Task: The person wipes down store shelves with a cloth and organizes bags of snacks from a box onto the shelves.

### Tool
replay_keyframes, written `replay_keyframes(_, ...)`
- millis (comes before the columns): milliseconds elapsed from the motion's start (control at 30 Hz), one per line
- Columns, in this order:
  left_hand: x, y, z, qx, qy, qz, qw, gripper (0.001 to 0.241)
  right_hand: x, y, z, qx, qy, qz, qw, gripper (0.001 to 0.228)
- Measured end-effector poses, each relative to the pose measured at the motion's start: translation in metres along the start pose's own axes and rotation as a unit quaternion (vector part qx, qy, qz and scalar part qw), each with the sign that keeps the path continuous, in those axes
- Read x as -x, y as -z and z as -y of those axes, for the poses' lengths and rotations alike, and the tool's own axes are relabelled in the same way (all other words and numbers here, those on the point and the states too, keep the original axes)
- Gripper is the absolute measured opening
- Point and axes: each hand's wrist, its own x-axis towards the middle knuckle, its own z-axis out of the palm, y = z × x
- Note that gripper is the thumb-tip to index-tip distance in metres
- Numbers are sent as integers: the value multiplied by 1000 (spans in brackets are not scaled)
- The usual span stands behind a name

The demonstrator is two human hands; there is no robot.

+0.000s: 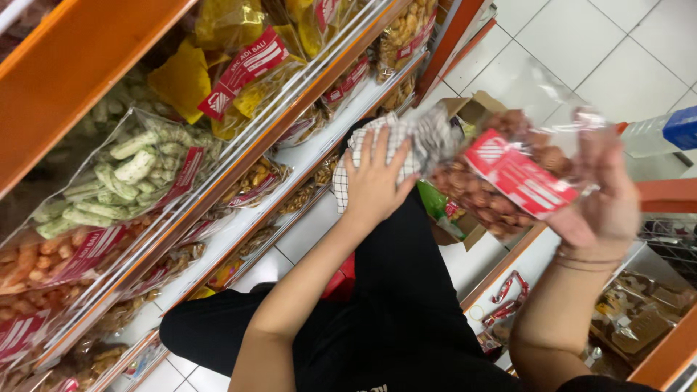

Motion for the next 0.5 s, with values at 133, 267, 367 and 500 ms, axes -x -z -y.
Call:
replay_keyframes(133,5,-7,-7,-42,-22,42,998,74,1,-6,10,95,33,48,994,56)
replay_keyframes(267,0,8,-11,21,-7,57,998,75,-22,13,4,197,-45,131,971,50)
replay_keyframes(367,0,32,1,25,7,93,995,64,-31,18,-12,295,-37,64,953,59)
replay_keyframes(500,21,88,28,356,109,4,928,45,-44,16,-32,287,-100,34,952,64)
